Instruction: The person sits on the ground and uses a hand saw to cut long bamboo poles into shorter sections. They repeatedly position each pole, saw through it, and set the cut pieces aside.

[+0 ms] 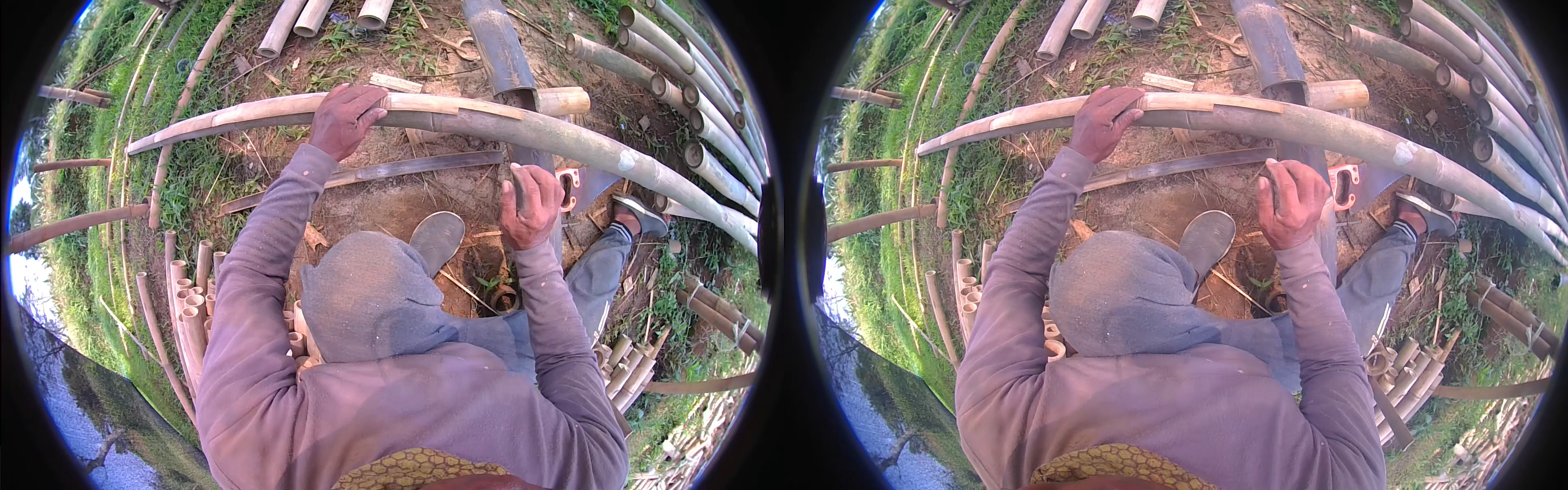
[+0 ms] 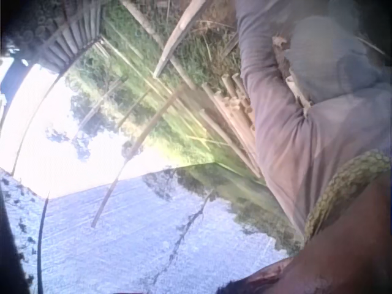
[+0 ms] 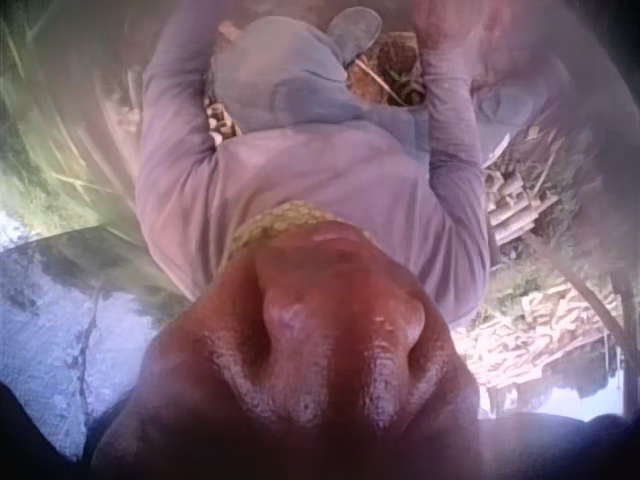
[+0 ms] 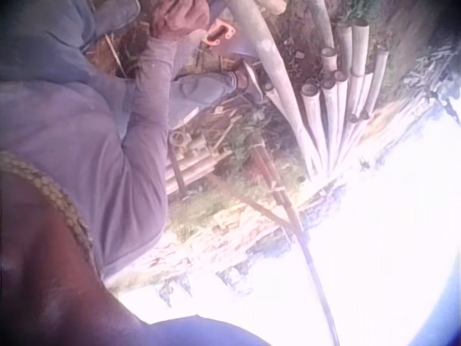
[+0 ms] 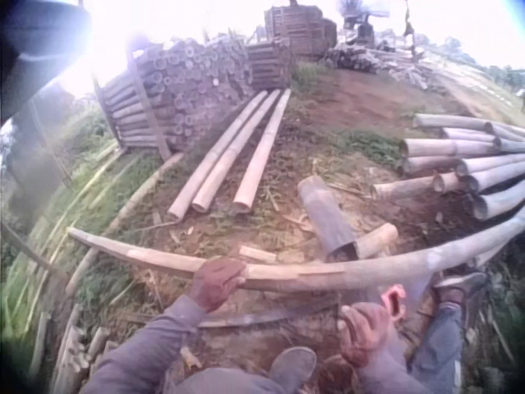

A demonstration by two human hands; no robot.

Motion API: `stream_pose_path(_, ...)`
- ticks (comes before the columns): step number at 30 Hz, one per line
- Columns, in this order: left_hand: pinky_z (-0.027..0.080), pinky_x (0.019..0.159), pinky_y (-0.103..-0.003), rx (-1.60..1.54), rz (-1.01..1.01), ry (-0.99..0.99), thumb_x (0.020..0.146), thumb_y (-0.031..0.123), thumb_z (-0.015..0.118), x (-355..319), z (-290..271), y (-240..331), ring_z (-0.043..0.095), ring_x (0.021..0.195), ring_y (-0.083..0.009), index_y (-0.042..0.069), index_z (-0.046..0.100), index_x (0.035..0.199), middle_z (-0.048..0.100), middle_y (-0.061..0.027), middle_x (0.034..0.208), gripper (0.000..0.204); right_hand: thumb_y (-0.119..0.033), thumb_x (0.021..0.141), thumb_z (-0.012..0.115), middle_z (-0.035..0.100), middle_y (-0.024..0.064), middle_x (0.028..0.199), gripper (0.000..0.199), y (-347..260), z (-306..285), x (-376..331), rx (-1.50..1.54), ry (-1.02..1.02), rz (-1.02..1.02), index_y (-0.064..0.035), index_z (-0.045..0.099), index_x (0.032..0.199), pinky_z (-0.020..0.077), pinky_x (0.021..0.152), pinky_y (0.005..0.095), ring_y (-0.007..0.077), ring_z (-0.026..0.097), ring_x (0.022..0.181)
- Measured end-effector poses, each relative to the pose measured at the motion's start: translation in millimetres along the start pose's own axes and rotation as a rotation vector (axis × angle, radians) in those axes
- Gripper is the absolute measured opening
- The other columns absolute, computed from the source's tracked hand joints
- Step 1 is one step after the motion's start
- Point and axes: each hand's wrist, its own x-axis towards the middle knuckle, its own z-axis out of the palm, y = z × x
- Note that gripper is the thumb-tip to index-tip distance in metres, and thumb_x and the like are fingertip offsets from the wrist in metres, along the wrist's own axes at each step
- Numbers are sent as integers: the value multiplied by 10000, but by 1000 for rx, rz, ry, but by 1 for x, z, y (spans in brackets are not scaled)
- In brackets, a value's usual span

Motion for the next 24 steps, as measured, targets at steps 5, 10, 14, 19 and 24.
stream_pose_path(5, 493, 1110, -463, -28, -31, -45, 986, 277, 755, 3, -4, 3, 699, 1195, -312, 105, 751, 1311, 762, -110, 1270, 368, -182, 931, 716, 672, 255, 1267, 388, 124, -7, -97, -221, 56, 822, -20, 694, 1283, 477, 1092, 519, 438, 635, 1185)
stream_pose_path(10, 549, 1042, -429, -8, -49, -97, 999, 231, 748, 9, -7, 6, 709, 1188, -331, 96, 740, 1351, 759, -140, 1281, 377, -327, 945, 707, 690, 279, 1366, 521, 221, 11, -95, -167, -357, 1112, 13, 691, 1340, 493, 1122, 454, 413, 642, 1315)
stream_pose_path(14, 556, 1037, -419, 0, -89, -110, 985, 223, 762, 2, -14, 7, 709, 1186, -326, 102, 745, 1338, 759, -135, 1278, 374, -373, 938, 739, 700, 272, 1360, 567, 253, 44, -90, -99, -533, 1043, 12, 691, 1352, 504, 1121, 441, 408, 660, 1302)
stream_pose_path(19, 552, 1033, -430, 28, -47, -110, 968, 241, 776, 19, -7, 12, 707, 1175, -327, 111, 754, 1312, 767, -116, 1260, 369, -509, 880, 817, 759, 238, 1217, 715, 297, 48, -104, 7, -587, 1047, 62, 716, 1297, 543, 974, 416, 308, 730, 1100)
stream_pose_path(24, 545, 1031, -447, 22, -49, -78, 972, 276, 767, 7, -13, 9, 709, 1160, -331, 118, 751, 1306, 769, -113, 1253, 370, -551, 848, 838, 732, 212, 1232, 804, 261, 19, -92, 185, -311, 1349, 107, 673, 1280, 543, 1019, 433, 328, 703, 1149)
